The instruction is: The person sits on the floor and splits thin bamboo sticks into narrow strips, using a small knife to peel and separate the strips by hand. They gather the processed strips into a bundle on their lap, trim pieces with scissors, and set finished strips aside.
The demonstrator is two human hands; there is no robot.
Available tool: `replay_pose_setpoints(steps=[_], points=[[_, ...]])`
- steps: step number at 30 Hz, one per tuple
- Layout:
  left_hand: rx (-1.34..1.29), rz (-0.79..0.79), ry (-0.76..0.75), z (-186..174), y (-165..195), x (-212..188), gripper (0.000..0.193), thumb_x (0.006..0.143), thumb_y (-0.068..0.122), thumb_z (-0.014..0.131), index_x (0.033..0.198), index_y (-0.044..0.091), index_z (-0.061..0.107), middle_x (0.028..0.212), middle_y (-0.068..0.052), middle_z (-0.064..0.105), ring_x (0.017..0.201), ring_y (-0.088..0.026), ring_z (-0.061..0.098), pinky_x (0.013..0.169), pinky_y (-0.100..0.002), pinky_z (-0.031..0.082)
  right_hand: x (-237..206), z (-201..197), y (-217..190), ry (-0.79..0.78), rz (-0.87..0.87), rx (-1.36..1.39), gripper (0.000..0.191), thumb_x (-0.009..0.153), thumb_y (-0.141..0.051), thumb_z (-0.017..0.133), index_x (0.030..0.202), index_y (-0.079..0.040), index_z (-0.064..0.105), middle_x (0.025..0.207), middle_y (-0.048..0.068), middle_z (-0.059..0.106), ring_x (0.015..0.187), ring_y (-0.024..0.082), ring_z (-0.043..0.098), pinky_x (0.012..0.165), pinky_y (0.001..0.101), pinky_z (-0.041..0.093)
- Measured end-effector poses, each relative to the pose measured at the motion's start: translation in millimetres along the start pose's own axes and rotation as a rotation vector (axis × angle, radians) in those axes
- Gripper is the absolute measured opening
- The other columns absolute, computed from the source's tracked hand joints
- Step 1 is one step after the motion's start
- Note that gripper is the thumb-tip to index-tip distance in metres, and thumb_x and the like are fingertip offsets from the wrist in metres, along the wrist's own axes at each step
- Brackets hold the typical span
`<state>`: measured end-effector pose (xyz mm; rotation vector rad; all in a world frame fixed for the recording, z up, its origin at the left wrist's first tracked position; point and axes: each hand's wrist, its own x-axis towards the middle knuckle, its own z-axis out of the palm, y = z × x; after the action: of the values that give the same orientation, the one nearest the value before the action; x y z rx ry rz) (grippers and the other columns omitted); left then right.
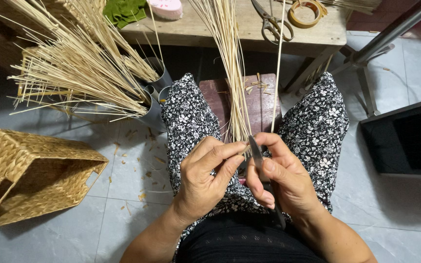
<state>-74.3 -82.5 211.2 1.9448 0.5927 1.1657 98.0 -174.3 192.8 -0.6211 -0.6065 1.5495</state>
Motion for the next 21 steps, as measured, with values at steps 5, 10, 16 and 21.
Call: replay_pose_setpoints(steps=[5,10,16,21], points=[[0.027,0.044,0.005,0.4,-0.9,0.3,0.025,0.093,0.001,0.077,0.117,0.008,0.072,0.087,-0.002,0.065,0.076,-0.013,0.063,0.065,-0.027,0.053,-2.3,0.9,-0.9,0.017,0.001,-0.008,0.037,0.107,-0.024,0.057,0.138,-0.008,0.042,0.069,0.014,0.057,0.045,0.012,0.046,0.038,0.0226,0.040],[0.026,0.069,-0.006,-1.4,-0.3,2.4,0.025,0.092,0.000,0.077,0.115,0.008,0.073,0.086,-0.003,0.064,0.078,-0.015,0.063,0.069,-0.028,0.053,-4.0,-1.2,-1.1,0.016,0.015,0.008,0.035,0.107,-0.023,0.057,0.136,-0.009,0.043,0.069,0.015,0.057,0.046,0.012,0.046,0.037,0.0230,0.039],[0.023,0.092,-0.059,-3.9,4.7,5.3,0.024,0.091,0.000,0.077,0.113,0.008,0.072,0.088,-0.004,0.064,0.081,-0.018,0.063,0.071,-0.031,0.052,-4.2,-2.0,0.6,-0.012,0.010,0.020,0.029,0.109,-0.021,0.059,0.129,-0.009,0.042,0.073,0.015,0.057,0.048,0.013,0.045,0.039,0.0243,0.038],[0.022,0.087,-0.024,-4.0,10.2,5.5,0.025,0.092,0.000,0.077,0.115,0.008,0.072,0.087,-0.004,0.064,0.079,-0.017,0.063,0.070,-0.030,0.053,-12.6,1.4,-4.7,-0.006,-0.023,0.041,0.038,0.107,-0.023,0.058,0.138,-0.007,0.043,0.072,0.017,0.059,0.047,0.013,0.046,0.039,0.0242,0.039]])
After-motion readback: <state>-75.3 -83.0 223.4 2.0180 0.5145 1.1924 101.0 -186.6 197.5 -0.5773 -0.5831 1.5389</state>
